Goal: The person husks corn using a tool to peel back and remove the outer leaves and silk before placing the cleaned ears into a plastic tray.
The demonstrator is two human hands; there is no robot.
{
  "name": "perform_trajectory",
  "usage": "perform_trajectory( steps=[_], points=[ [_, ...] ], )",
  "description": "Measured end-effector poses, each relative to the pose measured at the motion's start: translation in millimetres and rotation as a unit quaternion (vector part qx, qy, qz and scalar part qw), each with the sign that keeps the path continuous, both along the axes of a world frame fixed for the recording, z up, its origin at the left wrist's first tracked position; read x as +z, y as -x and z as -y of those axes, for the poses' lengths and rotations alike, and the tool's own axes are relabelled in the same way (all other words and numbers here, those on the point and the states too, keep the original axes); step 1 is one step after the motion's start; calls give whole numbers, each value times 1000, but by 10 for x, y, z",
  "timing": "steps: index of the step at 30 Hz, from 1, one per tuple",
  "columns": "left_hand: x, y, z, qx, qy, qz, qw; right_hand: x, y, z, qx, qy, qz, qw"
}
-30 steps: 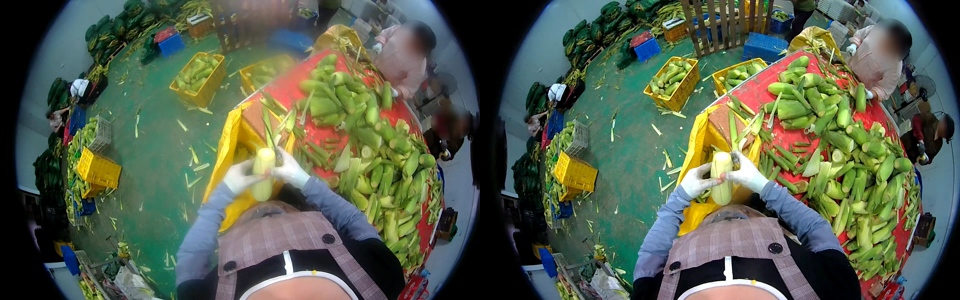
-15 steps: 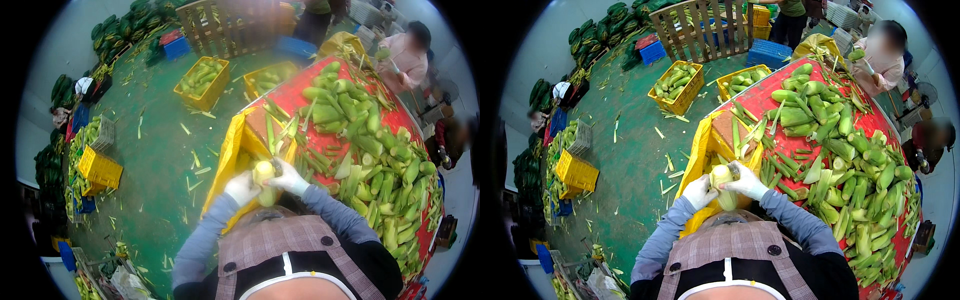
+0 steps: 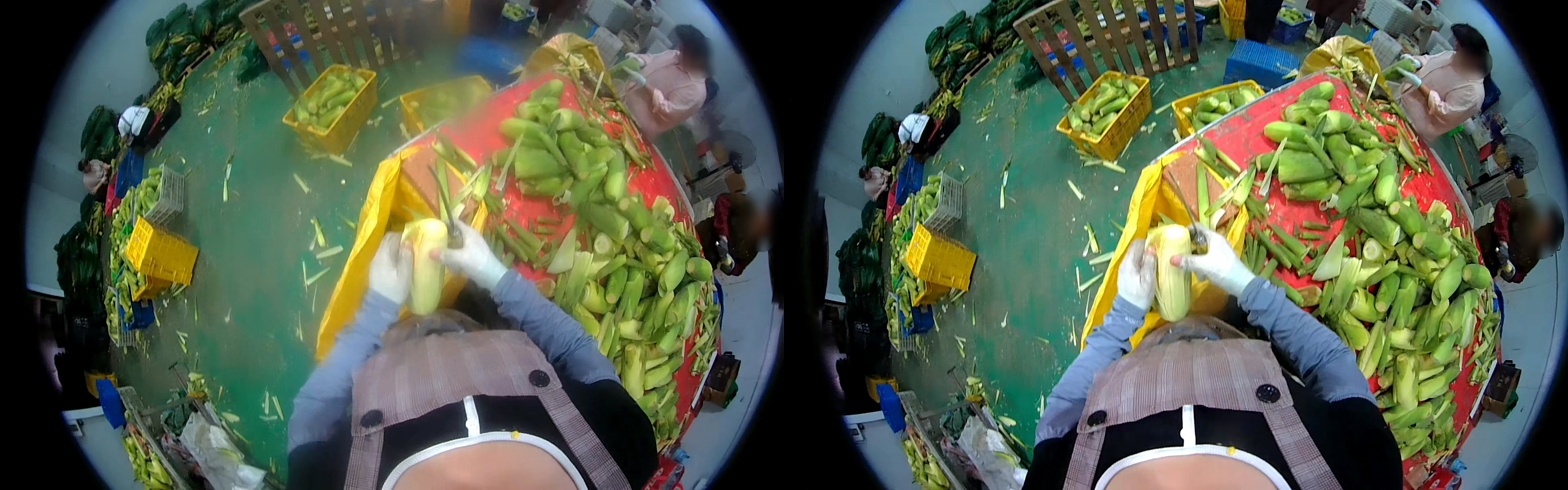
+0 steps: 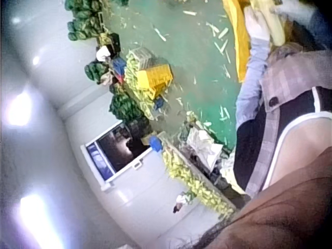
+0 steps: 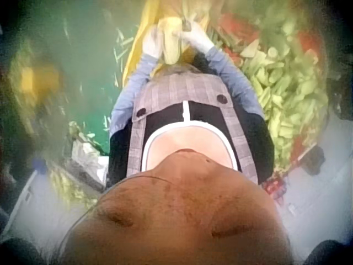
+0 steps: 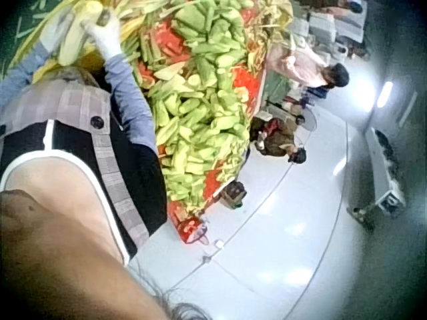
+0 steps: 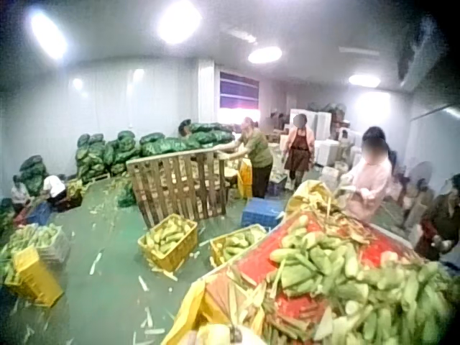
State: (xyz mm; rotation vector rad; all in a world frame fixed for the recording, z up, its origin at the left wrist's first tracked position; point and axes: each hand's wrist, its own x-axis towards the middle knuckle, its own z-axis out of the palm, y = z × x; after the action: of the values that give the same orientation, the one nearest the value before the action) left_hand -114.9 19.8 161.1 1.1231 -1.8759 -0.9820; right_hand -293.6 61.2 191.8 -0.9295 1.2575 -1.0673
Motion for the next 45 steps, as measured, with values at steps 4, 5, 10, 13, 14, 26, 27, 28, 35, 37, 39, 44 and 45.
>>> perform_trajectory(
  steps=[4,5,10,13,14,26,27,28,35,37,39,44,45],
  points=[
    [-124,64,128,1,-45,-64,997,51,45,16,11,15,33,999],
    [-139,70,136,7,-66,-89,994,20,41,36,9,26,28,999],
    [31,107,50,-3,-159,-205,966,-21,96,69,19,38,39,998],
    [91,39,152,-32,-192,-183,964,-119,175,26,5,-2,99,995],
    [85,38,166,-24,-217,-198,956,-158,203,16,-1,-23,122,992],
    [279,-22,164,-43,-341,-282,896,-294,163,-22,-34,9,135,990],
    [325,-27,149,-34,-299,-233,925,-303,169,-27,-33,6,134,990],
    [295,-38,143,-44,-292,-233,927,-306,163,-30,-35,9,129,991],
    [203,-39,119,-90,-264,-189,942,-305,132,-38,-32,7,124,992],
    [382,-60,120,-91,-304,-183,931,-301,156,-40,-25,11,130,991],
    [332,-127,149,-89,-323,-135,933,-379,182,-59,-19,17,130,991],
    [315,-160,152,-84,-377,-177,905,-430,173,-49,-4,18,116,993],
    [357,-126,114,-75,-347,-169,920,-398,182,-55,-10,11,106,994]
  ],
)
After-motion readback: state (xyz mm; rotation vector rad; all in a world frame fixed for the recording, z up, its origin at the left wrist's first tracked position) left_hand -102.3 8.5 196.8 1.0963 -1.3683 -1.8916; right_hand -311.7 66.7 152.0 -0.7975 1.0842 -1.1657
